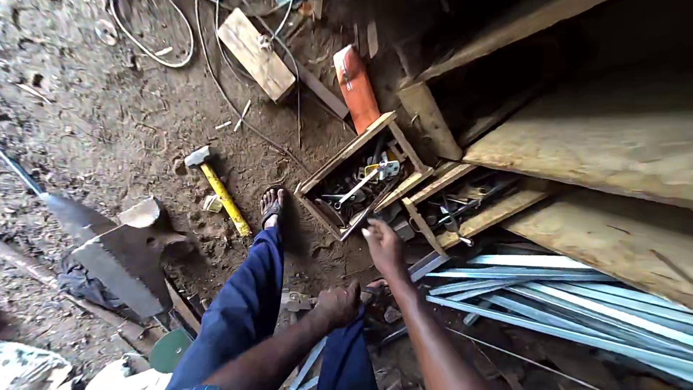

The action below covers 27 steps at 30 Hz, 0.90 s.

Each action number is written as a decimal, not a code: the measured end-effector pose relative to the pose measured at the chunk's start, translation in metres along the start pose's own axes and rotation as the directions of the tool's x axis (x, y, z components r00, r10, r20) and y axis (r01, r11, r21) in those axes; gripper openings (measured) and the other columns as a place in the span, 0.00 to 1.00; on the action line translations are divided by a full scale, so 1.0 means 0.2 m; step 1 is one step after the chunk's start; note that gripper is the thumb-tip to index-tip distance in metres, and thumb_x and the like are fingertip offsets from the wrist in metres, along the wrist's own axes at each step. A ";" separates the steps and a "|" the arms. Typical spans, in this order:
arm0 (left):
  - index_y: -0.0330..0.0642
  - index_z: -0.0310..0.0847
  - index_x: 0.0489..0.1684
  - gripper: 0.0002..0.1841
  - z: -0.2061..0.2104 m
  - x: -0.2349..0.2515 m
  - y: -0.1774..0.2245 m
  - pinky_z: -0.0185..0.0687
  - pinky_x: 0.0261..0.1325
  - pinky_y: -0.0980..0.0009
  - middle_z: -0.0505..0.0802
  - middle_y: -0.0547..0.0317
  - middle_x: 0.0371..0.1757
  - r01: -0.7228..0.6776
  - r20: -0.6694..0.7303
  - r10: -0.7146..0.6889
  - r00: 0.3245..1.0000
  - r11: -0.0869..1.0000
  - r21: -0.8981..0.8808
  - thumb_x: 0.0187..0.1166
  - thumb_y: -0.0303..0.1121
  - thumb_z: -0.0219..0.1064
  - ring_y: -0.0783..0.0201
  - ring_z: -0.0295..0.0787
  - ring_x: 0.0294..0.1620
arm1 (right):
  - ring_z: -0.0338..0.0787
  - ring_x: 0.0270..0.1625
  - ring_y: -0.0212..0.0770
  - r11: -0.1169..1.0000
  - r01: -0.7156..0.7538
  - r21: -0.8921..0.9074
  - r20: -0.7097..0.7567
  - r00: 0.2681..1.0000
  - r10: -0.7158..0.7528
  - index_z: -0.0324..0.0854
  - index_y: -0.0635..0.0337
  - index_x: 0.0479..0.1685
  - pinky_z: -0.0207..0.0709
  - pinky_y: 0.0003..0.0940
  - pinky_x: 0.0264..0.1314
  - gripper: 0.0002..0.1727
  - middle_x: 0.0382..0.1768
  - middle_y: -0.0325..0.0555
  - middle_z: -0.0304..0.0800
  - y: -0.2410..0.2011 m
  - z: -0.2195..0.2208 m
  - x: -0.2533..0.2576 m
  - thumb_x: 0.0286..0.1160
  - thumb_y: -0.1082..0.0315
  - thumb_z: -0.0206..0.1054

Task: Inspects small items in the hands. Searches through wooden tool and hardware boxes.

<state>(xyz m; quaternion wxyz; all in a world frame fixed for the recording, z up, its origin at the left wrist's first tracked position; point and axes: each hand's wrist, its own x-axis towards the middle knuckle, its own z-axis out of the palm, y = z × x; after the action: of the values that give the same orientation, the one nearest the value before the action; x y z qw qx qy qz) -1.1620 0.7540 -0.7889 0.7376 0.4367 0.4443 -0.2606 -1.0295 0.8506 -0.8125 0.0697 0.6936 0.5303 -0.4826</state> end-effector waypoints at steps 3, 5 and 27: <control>0.51 0.59 0.88 0.31 0.08 0.12 0.00 0.77 0.59 0.25 0.87 0.33 0.67 -0.021 0.082 0.010 0.997 0.992 0.126 0.85 0.47 0.57 0.28 0.84 0.66 | 0.87 0.70 0.50 0.966 0.151 -0.208 0.081 0.987 -0.137 0.82 0.49 0.74 0.80 0.54 0.74 0.24 0.70 0.49 0.86 0.00 0.35 0.47 0.77 0.62 0.71; 0.45 0.63 0.87 0.32 0.14 0.14 0.04 0.74 0.65 0.27 0.86 0.33 0.68 -0.092 0.110 0.074 0.991 0.981 0.169 0.82 0.44 0.61 0.29 0.81 0.70 | 0.83 0.74 0.51 0.920 0.205 -0.334 0.101 0.978 -0.182 0.83 0.43 0.72 0.79 0.55 0.75 0.26 0.72 0.46 0.83 0.03 0.57 0.65 0.71 0.62 0.74; 0.44 0.56 0.91 0.27 0.34 0.24 0.26 0.64 0.76 0.30 0.78 0.32 0.79 -0.290 0.296 0.207 0.932 0.918 0.270 0.93 0.35 0.43 0.30 0.70 0.81 | 0.94 0.48 0.42 0.937 0.126 0.325 -0.486 0.872 0.051 0.77 0.63 0.69 0.92 0.46 0.53 0.20 0.53 0.52 0.90 0.32 0.07 0.64 0.84 0.64 0.63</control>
<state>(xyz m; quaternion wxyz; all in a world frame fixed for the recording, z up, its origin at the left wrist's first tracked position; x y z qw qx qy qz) -1.0697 0.7205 -0.7946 0.7393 0.5617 0.2372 -0.2858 -0.9895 0.9001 -0.9405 -0.1988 0.7831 0.4510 -0.3793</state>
